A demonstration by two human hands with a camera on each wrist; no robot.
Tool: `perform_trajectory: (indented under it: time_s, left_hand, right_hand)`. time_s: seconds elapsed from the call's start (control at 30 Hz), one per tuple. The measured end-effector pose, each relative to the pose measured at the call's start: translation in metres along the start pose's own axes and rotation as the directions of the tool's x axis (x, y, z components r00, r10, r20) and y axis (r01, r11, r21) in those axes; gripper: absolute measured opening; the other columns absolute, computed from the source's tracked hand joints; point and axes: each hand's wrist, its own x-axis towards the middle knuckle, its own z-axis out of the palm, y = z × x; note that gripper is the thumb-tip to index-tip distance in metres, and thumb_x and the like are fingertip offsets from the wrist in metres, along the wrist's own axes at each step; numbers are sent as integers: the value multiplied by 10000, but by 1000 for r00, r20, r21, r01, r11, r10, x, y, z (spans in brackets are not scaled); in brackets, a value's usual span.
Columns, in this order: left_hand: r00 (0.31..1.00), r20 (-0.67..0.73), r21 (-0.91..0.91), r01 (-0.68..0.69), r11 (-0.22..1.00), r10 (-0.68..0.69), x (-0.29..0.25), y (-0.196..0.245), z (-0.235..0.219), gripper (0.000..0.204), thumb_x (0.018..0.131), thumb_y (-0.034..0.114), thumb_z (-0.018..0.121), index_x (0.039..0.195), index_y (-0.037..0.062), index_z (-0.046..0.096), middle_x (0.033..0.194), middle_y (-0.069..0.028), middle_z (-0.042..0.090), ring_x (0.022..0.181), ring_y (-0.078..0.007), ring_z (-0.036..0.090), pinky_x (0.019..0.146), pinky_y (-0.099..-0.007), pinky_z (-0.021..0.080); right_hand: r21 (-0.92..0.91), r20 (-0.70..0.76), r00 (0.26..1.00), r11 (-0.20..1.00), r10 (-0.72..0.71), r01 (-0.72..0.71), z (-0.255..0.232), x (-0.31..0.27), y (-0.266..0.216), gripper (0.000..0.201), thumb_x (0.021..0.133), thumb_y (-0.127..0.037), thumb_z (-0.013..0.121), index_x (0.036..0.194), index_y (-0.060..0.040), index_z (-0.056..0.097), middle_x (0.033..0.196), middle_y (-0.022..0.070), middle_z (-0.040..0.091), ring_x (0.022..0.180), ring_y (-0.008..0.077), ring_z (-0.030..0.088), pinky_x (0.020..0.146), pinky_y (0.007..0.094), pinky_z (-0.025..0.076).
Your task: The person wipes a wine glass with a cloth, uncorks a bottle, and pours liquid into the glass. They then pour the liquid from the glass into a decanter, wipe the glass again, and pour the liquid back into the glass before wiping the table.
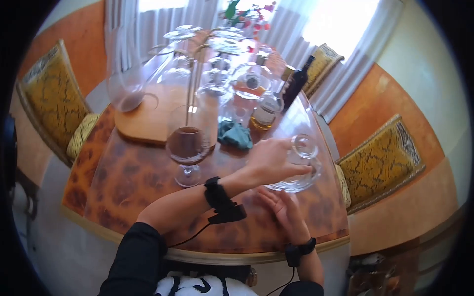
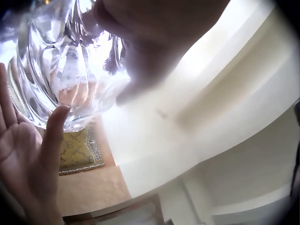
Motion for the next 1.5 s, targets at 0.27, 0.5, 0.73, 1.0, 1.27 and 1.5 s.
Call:
perform_trajectory:
  time_s: [0.27,0.5,0.73,1.0,1.27,1.5]
  left_hand:
    - [986,156,82,44,996,-57,13,-27,8,583,746,517,791,1152,102,740,1000,-167,754,956,-327,729,871,-401,547]
    - [993,119,-17,18,1000,-16,19,-30,1,519,735,489,802,1112,135,755,928,-153,756,901,-340,727,825,-427,552]
    - [972,222,145,49,988,-81,17,-26,1,612,721,539,795,1148,104,734,1002,-186,749,968,-345,715,861,-420,539]
    - [982,180,194,22,981,-58,16,-30,6,654,743,591,737,1171,97,719,980,-195,744,980,-377,704,868,-463,532]
    - [993,106,311,-76,947,45,11,-33,9,688,807,668,673,1160,77,675,891,-196,740,843,-381,726,773,-479,564]
    - [994,88,296,-84,952,60,12,-35,6,737,836,681,639,1127,5,666,849,-214,727,831,-390,725,748,-487,567]
  right_hand:
    - [154,21,977,965,214,-215,-14,5,3,525,1056,-293,527,1365,116,418,1351,323,555,1163,347,651,1012,425,553]
    - [16,149,911,920,385,-391,-24,3,-4,472,1076,-371,480,1226,68,566,1018,239,722,868,259,740,808,347,609]
    - [-462,190,927,863,324,-207,25,-35,-56,545,1040,-456,538,1130,67,663,932,164,749,815,204,733,673,287,579]
    - [-812,-167,944,583,-284,32,-51,11,-144,451,964,-387,668,1162,18,652,889,133,719,649,169,679,603,291,546]
    - [-943,-68,996,-322,-51,-81,-109,105,-125,704,786,-395,764,1393,-93,572,1318,203,584,1190,329,609,1014,419,490]
    - [-868,-363,931,-374,31,-326,-81,117,-145,541,825,-362,742,1293,-109,648,990,128,692,954,280,706,853,362,573]
